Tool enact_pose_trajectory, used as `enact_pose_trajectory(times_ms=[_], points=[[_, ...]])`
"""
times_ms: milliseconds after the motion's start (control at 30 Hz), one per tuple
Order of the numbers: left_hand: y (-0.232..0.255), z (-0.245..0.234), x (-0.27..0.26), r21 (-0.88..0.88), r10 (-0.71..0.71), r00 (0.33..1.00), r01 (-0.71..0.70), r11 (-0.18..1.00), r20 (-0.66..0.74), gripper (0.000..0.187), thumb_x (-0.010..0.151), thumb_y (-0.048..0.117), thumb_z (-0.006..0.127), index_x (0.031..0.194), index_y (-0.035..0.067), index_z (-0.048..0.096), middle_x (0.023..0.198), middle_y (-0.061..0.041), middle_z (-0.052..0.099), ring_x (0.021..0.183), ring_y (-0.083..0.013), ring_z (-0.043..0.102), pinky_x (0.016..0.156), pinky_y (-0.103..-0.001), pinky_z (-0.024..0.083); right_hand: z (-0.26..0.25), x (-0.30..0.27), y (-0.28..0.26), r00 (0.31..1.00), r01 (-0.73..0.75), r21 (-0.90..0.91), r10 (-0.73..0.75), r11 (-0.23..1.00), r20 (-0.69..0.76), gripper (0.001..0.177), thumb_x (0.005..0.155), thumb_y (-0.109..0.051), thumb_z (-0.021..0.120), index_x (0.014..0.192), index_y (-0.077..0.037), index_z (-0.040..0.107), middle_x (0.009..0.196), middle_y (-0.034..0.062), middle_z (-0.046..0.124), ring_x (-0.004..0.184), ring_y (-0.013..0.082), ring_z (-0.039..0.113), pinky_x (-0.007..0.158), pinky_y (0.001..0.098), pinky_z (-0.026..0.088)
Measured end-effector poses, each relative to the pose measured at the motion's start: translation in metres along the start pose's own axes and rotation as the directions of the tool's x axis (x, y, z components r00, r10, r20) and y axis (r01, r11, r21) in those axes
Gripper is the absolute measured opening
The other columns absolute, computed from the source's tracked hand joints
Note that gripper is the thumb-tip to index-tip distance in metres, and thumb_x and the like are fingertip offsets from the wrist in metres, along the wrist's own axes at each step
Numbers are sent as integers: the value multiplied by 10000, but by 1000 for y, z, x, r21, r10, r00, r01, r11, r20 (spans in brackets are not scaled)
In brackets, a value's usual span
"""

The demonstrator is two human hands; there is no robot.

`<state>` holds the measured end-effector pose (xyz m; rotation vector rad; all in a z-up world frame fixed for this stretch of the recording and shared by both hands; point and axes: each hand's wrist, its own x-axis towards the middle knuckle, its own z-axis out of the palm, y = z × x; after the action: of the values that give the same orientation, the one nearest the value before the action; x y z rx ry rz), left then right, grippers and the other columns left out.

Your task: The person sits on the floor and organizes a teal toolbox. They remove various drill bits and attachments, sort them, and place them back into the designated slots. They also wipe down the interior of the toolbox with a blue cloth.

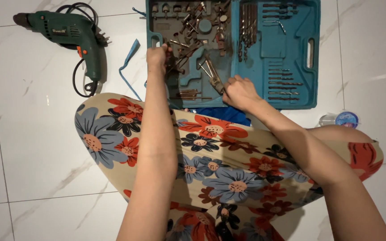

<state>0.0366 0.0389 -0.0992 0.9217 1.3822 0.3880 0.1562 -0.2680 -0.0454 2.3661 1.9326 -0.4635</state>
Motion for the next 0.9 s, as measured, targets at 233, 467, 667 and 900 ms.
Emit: enact_pose_trajectory(times_ms=[233, 467, 667, 900], points=[[4, 0, -9, 77, -8, 1000, 7, 997, 8, 107, 964, 122, 596, 968, 126, 703, 778, -12, 739, 545, -139, 561, 462, -302, 342, -6, -1, -3, 1000, 10, 4, -10, 1000, 3, 244, 898, -248, 620, 942, -13, 669, 945, 160, 676, 996, 353, 614, 677, 502, 548], [-29, 6, 45, 376, 123, 992, -100, 921, -38, 236, 871, 280, 712, 750, 99, 800, 672, -109, 715, 602, -285, 724, 567, -377, 551, 18, 4, 1, 989, -103, 184, 120, 978, -84, 305, 885, -411, 646, 829, -113, 683, 835, 95, 641, 970, 326, 647, 765, 477, 550], [-48, 1, 63, 623, 257, 965, -232, 747, 50, 350, 855, 312, 739, 962, -19, 776, 912, -259, 734, 940, -464, 734, 765, -510, 595, 17, 6, 4, 965, -189, 450, 251, 873, -82, 188, 891, -291, 698, 845, -109, 698, 779, 92, 633, 896, 358, 679, 748, 476, 557], [4, 4, -43, 811, 152, 946, -324, 487, 287, 531, 883, 292, 709, 1239, -101, 682, 1261, -338, 662, 1261, -513, 593, 1073, -575, 492, 15, 17, 9, 867, -209, 833, 491, 512, -84, 164, 969, -286, 674, 974, -145, 759, 784, 104, 698, 854, 313, 704, 761, 446, 544]])
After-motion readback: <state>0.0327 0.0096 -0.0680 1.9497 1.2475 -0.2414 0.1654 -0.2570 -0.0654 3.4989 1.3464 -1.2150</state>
